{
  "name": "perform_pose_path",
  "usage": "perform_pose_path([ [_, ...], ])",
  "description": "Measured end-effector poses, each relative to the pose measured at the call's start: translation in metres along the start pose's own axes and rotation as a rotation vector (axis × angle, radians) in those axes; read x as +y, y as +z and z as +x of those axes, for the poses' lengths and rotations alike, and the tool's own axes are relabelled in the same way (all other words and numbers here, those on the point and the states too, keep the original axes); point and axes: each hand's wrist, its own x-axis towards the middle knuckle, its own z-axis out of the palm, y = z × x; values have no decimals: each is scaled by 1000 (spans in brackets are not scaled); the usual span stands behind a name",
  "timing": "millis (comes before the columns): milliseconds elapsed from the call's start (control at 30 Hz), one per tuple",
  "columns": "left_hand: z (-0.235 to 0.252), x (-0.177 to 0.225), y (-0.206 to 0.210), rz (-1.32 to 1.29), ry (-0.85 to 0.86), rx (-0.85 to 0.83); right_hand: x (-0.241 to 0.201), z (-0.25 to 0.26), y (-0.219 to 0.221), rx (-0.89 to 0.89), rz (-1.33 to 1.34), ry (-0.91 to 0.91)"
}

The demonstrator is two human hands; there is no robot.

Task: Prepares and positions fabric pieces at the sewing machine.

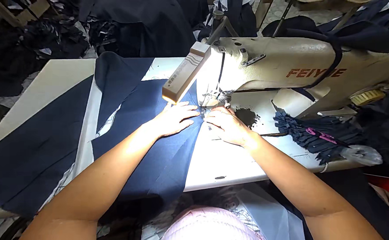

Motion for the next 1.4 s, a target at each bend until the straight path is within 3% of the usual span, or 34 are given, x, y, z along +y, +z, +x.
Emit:
perform_pose_path([
  [133,-5,21,-4,35,-101,19,-6,-10,1,108,-52,-143],
  [200,-13,49,-2,52,-235,80,-12,-13,-2,79,-20,-199],
  [300,-30,91,6,-20,-419,44,-15,-11,-4,23,3,-262],
  [467,-40,133,37,-4,-227,302,-12,-10,-4,27,28,-333],
  [567,-38,152,57,3,-243,301,-12,-10,-3,17,48,-358],
  [833,-39,129,57,18,-206,311,-12,-10,-5,-26,82,-271],
  [1033,-38,123,43,-56,-196,244,-6,-10,-5,19,87,-340],
  [1200,-33,139,33,-79,-245,284,-7,-10,-4,25,116,-327],
  [1300,-36,156,47,13,-346,219,-10,-9,-7,13,104,-323],
  [1400,-40,155,65,56,-350,296,-8,-9,-6,-7,149,-324],
])
